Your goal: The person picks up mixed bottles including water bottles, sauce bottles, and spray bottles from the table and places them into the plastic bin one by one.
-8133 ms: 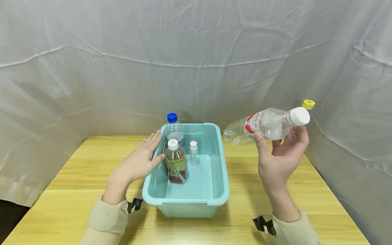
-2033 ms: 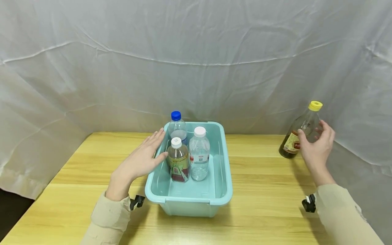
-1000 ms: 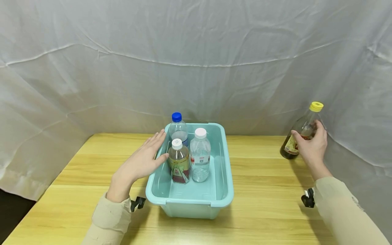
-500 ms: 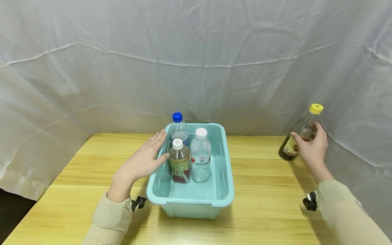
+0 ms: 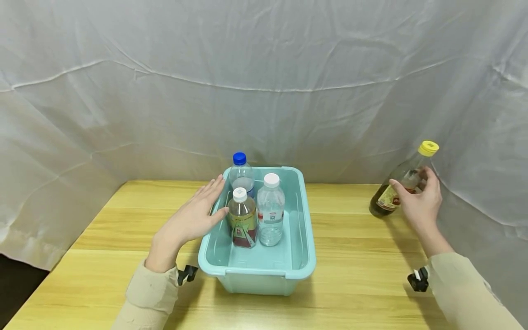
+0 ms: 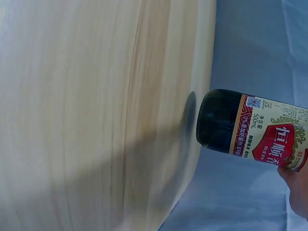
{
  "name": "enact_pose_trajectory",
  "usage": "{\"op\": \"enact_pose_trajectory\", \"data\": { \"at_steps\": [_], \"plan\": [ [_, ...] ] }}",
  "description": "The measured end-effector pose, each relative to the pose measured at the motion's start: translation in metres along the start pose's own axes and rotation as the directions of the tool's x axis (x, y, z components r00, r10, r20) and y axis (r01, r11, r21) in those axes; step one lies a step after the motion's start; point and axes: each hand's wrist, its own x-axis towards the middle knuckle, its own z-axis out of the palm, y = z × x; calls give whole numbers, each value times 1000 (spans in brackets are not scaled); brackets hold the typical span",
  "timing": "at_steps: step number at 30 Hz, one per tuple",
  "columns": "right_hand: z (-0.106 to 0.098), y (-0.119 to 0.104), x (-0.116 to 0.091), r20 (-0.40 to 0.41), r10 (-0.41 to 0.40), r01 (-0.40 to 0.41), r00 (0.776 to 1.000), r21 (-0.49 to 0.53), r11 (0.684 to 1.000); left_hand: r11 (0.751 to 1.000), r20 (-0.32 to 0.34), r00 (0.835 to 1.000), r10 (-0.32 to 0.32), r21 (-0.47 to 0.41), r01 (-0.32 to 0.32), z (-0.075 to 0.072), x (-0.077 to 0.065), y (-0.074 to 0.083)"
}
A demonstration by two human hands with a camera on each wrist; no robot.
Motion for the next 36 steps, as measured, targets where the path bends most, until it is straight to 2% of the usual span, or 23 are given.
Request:
{"op": "enact_pose_trajectory", "data": {
  "at_steps": [14, 21, 29, 33, 36],
  "plan": [
    [3, -40, -26, 7, -65, 62, 998, 175, 983, 1000, 2, 1000, -2, -7, 2, 1, -1, 0],
    [2, -61, -39, 3, -141, 136, 990, 232, 963, 1000, -5, 1000, -3, -6, 3, 0, -1, 1],
    [0, -80, -52, -7, -227, 217, 974, 321, 922, 1000, -4, 1000, -2, -8, 2, 0, 1, 1],
    [0, -91, -60, -15, -276, 260, 961, 382, 887, 1000, -4, 1000, -1, -7, 1, 1, 1, 0],
    [-1, -100, -65, -21, -320, 303, 947, 383, 872, 1000, -8, 1000, 1, -3, -1, 1, 1, 0]
  ]
}}
